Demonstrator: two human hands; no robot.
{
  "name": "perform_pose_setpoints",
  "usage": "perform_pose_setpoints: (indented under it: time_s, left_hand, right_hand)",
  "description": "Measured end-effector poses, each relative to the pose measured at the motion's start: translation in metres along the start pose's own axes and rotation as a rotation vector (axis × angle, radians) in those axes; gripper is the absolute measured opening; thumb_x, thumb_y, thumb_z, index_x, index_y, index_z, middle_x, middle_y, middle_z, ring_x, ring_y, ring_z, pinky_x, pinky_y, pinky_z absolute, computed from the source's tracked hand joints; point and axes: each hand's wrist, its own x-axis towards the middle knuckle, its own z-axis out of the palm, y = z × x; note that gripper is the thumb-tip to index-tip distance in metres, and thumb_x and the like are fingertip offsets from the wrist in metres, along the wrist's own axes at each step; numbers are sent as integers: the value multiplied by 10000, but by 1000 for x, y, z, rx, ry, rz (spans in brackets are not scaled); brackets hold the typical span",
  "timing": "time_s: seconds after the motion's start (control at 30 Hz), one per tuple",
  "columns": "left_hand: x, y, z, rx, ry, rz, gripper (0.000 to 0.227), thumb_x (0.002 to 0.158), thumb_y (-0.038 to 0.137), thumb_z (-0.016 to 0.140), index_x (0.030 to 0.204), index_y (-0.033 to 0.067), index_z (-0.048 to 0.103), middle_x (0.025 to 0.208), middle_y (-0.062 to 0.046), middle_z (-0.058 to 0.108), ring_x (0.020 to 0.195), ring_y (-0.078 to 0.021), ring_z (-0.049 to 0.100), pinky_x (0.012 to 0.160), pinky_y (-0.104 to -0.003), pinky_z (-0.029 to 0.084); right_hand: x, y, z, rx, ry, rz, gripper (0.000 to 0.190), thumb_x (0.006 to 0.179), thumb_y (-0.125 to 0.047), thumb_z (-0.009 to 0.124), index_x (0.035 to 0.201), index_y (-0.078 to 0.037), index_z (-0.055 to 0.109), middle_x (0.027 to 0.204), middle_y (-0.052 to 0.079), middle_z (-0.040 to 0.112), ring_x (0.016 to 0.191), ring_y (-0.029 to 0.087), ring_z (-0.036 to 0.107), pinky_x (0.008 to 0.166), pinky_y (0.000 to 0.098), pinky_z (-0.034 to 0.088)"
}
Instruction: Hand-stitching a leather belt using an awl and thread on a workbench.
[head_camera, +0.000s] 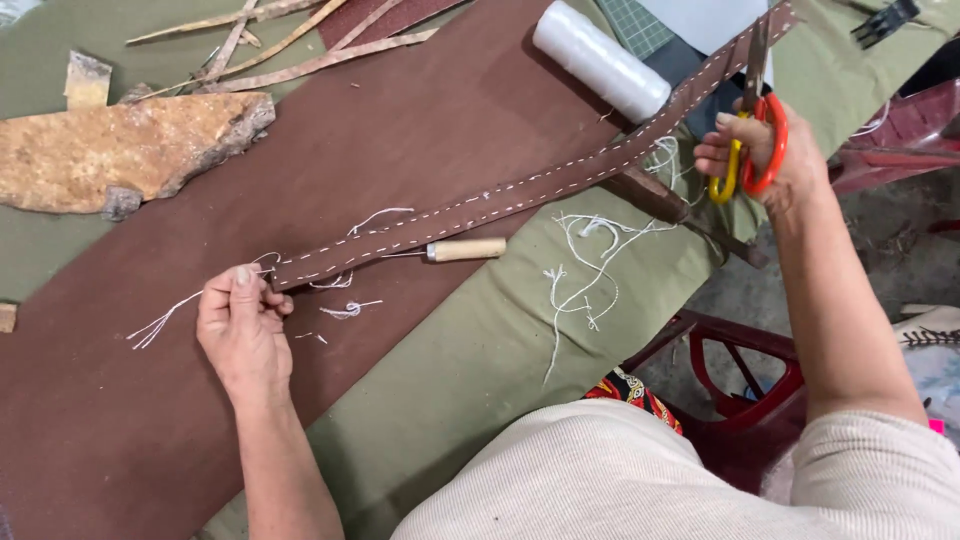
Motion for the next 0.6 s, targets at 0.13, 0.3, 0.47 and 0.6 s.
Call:
perform_pose_setpoints:
  time_s: [0.13,0.3,0.47,0.6]
  left_hand:
    - [-4,-2,-2,-21,-15,6,108,1045,201,682,987,129,625,983,-19,681,688,-95,575,608,-258,495]
    - [-5,0,0,22,-22,-13,111,1052,180,660,963,127,622,1056,-23,697,689,-108,576,609,-255,504]
    - [-1,-9,2,-19,49,-46,60,1005,97,705,956,106,673,907,-57,690,642,-112,564,563,-253,468]
    - [-6,-6,4,126,97,-63,17,940,92,704,956,93,700,840,-32,697,601,-120,638,497,-219,495]
  right_hand:
    - [-8,-11,29,109,30,52,432,970,-74,668,1348,-100,460,1185,248,626,1033,373,764,883,520,725]
    - [1,-3,57,185,50,-39,399,928,-20,743,1154,-89,421,988,113,586,776,190,649,679,466,729]
    - [-8,-1,72,163,16,-178,184,958,90,651,992,-52,539,865,84,585,657,203,640,552,318,628]
    - [19,19,55,235,72,-565,360,989,85,765,981,-149,491,929,30,624,763,157,648,611,317,541]
